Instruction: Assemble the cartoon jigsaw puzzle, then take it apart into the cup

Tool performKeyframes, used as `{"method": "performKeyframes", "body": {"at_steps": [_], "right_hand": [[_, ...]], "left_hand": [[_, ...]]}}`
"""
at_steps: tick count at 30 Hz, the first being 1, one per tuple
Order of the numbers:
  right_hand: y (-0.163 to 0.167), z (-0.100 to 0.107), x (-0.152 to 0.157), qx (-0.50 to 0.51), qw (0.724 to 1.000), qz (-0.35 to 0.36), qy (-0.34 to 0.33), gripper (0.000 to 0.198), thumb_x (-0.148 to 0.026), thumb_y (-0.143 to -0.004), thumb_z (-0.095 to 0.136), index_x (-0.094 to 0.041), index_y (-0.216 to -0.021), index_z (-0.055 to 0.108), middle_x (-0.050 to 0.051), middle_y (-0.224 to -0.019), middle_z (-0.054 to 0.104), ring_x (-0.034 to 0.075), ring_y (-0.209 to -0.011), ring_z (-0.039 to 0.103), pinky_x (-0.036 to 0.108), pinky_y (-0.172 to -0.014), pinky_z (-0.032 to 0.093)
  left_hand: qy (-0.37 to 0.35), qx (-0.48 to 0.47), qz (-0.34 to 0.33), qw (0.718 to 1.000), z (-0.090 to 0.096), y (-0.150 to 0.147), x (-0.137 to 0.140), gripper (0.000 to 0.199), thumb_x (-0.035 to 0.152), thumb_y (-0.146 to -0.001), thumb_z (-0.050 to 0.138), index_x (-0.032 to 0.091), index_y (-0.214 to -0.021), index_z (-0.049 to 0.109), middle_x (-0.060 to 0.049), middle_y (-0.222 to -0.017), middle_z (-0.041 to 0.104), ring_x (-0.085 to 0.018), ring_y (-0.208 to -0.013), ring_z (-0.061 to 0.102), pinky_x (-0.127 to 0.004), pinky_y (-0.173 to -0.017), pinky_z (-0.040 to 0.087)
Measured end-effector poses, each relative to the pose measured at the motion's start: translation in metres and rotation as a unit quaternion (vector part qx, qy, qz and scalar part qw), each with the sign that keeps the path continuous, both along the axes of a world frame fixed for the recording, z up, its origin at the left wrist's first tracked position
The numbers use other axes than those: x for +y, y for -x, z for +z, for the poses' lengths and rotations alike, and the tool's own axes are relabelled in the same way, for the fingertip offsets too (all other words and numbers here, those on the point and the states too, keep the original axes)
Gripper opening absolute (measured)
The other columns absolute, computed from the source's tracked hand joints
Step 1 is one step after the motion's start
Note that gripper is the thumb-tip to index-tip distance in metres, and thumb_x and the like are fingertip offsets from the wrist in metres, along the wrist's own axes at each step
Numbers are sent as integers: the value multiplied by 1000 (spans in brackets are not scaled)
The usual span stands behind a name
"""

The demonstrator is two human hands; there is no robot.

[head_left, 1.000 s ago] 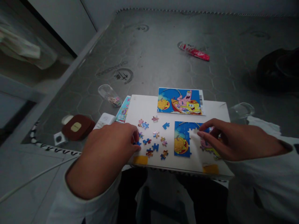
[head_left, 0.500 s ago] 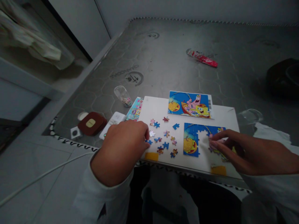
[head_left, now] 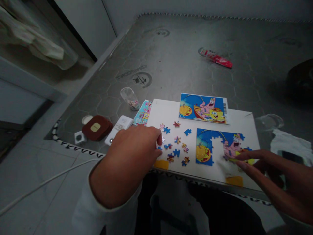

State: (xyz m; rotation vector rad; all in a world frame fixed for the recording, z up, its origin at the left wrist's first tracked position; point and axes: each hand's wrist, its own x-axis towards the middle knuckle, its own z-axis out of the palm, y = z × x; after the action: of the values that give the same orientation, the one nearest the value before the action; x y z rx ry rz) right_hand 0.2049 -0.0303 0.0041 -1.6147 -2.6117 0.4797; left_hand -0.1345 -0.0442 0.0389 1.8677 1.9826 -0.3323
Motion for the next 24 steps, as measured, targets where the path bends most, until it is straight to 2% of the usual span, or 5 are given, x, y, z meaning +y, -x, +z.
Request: {"method": "performKeyframes", "body": {"at_steps": [8, 12, 15, 18, 24], "right_hand": [[7, -7, 10, 37, 992, 36, 112, 38, -59, -90, 47, -32, -107, 66, -3, -62, 71, 12, -30, 54, 20, -32, 46], [10, -6, 8, 39, 995, 43, 79, 43, -62, -90, 44, -29, -103, 66, -4, -51, 64, 12, -25, 48, 21, -29, 40], [24, 1, -2, 9, 999, 2, 34, 50, -65, -94, 33, -27, -102, 65, -2, -54, 65, 13, -27, 49, 24, -28, 34], [38, 7, -12, -22, 999, -23, 5, 51, -60, -98, 24, -26, -103, 60, 0, -64, 68, 15, -35, 56, 28, -35, 39], [43, 7, -16, -13, 1000, -1, -3, 45, -55, -100, 23, -27, -101, 59, -1, -67, 69, 15, -38, 57, 30, -45, 46]], "left_hand": [[-48, -45, -5, 998, -9, 11, 1, 13, 37, -82, 61, 32, -88, 72, 0, -83, 73, -23, -75, 66, -33, -63, 39], [-90, -5, -10, 996, -11, 17, 3, 14, 39, -83, 61, 34, -88, 72, 0, -79, 74, -23, -68, 64, -33, -59, 33], [-92, -17, -13, 996, -10, 16, 4, 14, 37, -82, 63, 34, -91, 73, 0, -80, 74, -22, -67, 64, -33, -60, 33], [-96, -28, -19, 995, -9, 13, 5, 14, 35, -84, 61, 34, -93, 73, 0, -83, 75, -22, -70, 64, -33, -62, 35], [-74, -30, -14, 997, -8, 9, 8, 14, 35, -85, 60, 33, -91, 72, 0, -85, 75, -23, -73, 66, -33, -62, 36]]}}
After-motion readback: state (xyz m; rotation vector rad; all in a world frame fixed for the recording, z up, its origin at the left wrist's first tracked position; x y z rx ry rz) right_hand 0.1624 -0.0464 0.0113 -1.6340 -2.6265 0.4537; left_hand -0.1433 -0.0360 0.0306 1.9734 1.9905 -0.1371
